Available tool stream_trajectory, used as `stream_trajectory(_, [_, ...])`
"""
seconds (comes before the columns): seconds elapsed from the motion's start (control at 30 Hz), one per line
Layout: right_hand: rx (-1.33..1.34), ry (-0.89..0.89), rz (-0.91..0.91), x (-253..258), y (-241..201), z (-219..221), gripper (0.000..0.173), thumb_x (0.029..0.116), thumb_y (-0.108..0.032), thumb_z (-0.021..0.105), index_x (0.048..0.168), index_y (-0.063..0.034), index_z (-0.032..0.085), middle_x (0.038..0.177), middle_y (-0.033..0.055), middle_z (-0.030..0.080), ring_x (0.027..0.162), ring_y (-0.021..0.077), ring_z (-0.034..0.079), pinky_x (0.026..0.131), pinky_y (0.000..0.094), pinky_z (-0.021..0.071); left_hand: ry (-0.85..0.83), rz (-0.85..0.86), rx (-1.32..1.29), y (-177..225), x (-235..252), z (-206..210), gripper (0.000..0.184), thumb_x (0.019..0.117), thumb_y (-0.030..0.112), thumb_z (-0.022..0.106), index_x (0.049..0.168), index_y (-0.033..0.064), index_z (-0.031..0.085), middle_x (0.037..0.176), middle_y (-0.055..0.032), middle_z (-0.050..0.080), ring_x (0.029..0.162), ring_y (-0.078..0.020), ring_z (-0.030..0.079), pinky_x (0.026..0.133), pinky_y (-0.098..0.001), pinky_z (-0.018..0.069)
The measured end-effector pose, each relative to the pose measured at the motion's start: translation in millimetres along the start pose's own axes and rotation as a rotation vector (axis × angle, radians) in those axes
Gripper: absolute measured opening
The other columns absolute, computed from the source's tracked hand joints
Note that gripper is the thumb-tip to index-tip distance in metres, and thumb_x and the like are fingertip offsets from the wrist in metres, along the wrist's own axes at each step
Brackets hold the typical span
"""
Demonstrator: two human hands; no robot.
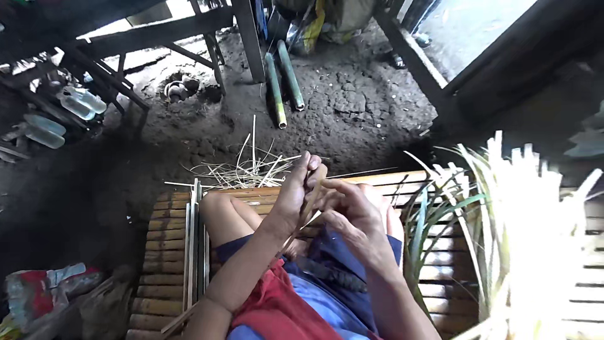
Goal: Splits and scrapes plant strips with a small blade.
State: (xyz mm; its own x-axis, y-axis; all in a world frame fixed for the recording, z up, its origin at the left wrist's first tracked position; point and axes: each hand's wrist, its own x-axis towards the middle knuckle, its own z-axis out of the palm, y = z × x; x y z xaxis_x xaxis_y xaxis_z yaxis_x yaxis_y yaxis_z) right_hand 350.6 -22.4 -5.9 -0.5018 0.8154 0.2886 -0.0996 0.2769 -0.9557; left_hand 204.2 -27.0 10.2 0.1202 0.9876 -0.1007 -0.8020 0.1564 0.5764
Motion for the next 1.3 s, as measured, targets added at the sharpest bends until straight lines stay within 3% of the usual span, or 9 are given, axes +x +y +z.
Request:
stream_trajectory(0.2, [-0.062,-0.007,0.071,17.7,-2.3,-9.8,0.041,0.0959,-0.030,0.068,0.132,-0.0159,0.054,0.084,-0.0115,0.063,0.065,-0.0025,0.058,0.057,0.0142,0.0497,-0.005,0.039,-0.015,5.0,16.4,-3.9,0.046,0.1123,0.039,0.024,0.080,0.0185,0.049,0.057,0.0075,0.044,0.039,-0.0005,0.039,0.038,-0.0125,0.0387])
stream_trajectory(0.3, [-0.248,-0.008,-0.041,22.4,1.5,-9.8,0.017,0.0950,-0.023,0.069,0.100,-0.0074,0.073,0.085,-0.0061,0.064,0.069,-0.0047,0.057,0.061,0.0112,0.0485,0.011,0.007,0.014,3.7,21.0,-2.9,0.044,0.1123,0.040,0.024,0.081,0.0190,0.047,0.055,0.0086,0.040,0.040,-0.0004,0.035,0.040,-0.0129,0.0341])
stream_trajectory(0.43, [-0.467,-0.138,-0.066,0.7,5.7,2.2,0.027,0.0977,-0.030,0.066,0.086,-0.0076,0.075,0.082,0.0005,0.068,0.071,0.0046,0.063,0.065,0.0251,0.0531,0.022,0.011,0.013,6.8,36.5,-17.7,0.042,0.1132,0.036,0.021,0.083,0.0187,0.044,0.054,0.0099,0.039,0.037,0.0018,0.031,0.036,-0.0106,0.0296])
stream_trajectory(0.6, [-0.256,-0.303,0.046,-24.4,22.3,11.8,0.031,0.1006,-0.031,0.063,0.089,-0.0061,0.077,0.086,0.0005,0.071,0.081,-0.0002,0.064,0.075,0.0180,0.0513,-0.012,-0.024,-0.056,1.7,46.5,-32.4,0.041,0.1134,0.035,0.022,0.084,0.0184,0.045,0.055,0.0099,0.042,0.037,0.0019,0.034,0.037,-0.0107,0.0311])
stream_trajectory(0.7, [-0.194,-0.095,-0.045,-14.3,19.0,-2.1,0.028,0.1002,-0.028,0.064,0.087,-0.0047,0.074,0.085,-0.0030,0.070,0.082,-0.0061,0.062,0.076,0.0123,0.0516,-0.081,-0.075,0.149,1.4,34.1,-39.6,0.046,0.1074,0.058,0.029,0.086,0.0228,0.049,0.056,0.0102,0.038,0.038,0.0013,0.030,0.036,-0.0125,0.0268])
stream_trajectory(0.83, [-0.236,0.146,-0.142,4.8,22.5,-15.4,0.026,0.0982,-0.029,0.065,0.086,-0.0096,0.077,0.087,-0.0053,0.074,0.083,-0.0028,0.067,0.078,0.0155,0.0551,-0.303,-0.175,0.100,-9.2,27.6,-30.2,0.047,0.0891,0.071,0.055,0.078,0.0260,0.061,0.061,0.0154,0.052,0.050,0.0058,0.048,0.047,-0.0112,0.0407])
stream_trajectory(1.0, [-0.524,0.080,-0.166,15.8,19.0,-12.6,0.029,0.0964,-0.036,0.064,0.090,-0.0117,0.079,0.085,-0.0018,0.073,0.077,0.0004,0.066,0.070,0.0191,0.0544,0.021,-0.048,-0.137,-10.0,33.0,-16.5,0.054,0.1125,0.038,0.017,0.073,0.0207,0.049,0.054,0.0123,0.047,0.041,0.0023,0.042,0.043,-0.0129,0.0403])
stream_trajectory(1.2, [-0.119,-0.428,-0.085,-6.1,-0.5,-7.6,0.036,0.1045,-0.034,0.058,0.085,-0.0062,0.071,0.082,-0.0011,0.066,0.083,-0.0016,0.061,0.077,0.0156,0.0494,0.310,0.183,-0.044,27.2,40.7,-41.1,0.050,0.1111,0.048,0.024,0.074,0.0239,0.047,0.053,0.0132,0.042,0.039,0.0020,0.037,0.040,-0.0127,0.0364])
stream_trajectory(1.3, [-0.191,-0.237,-0.099,-2.8,-6.0,-2.5,0.028,0.1037,-0.033,0.060,0.090,-0.0117,0.072,0.084,-0.0093,0.069,0.082,-0.0082,0.062,0.077,0.0125,0.0532,0.114,0.159,-0.046,24.3,25.0,-48.8,0.051,0.1070,0.057,0.029,0.071,0.0274,0.052,0.055,0.0147,0.046,0.041,0.0042,0.040,0.041,-0.0108,0.0376])
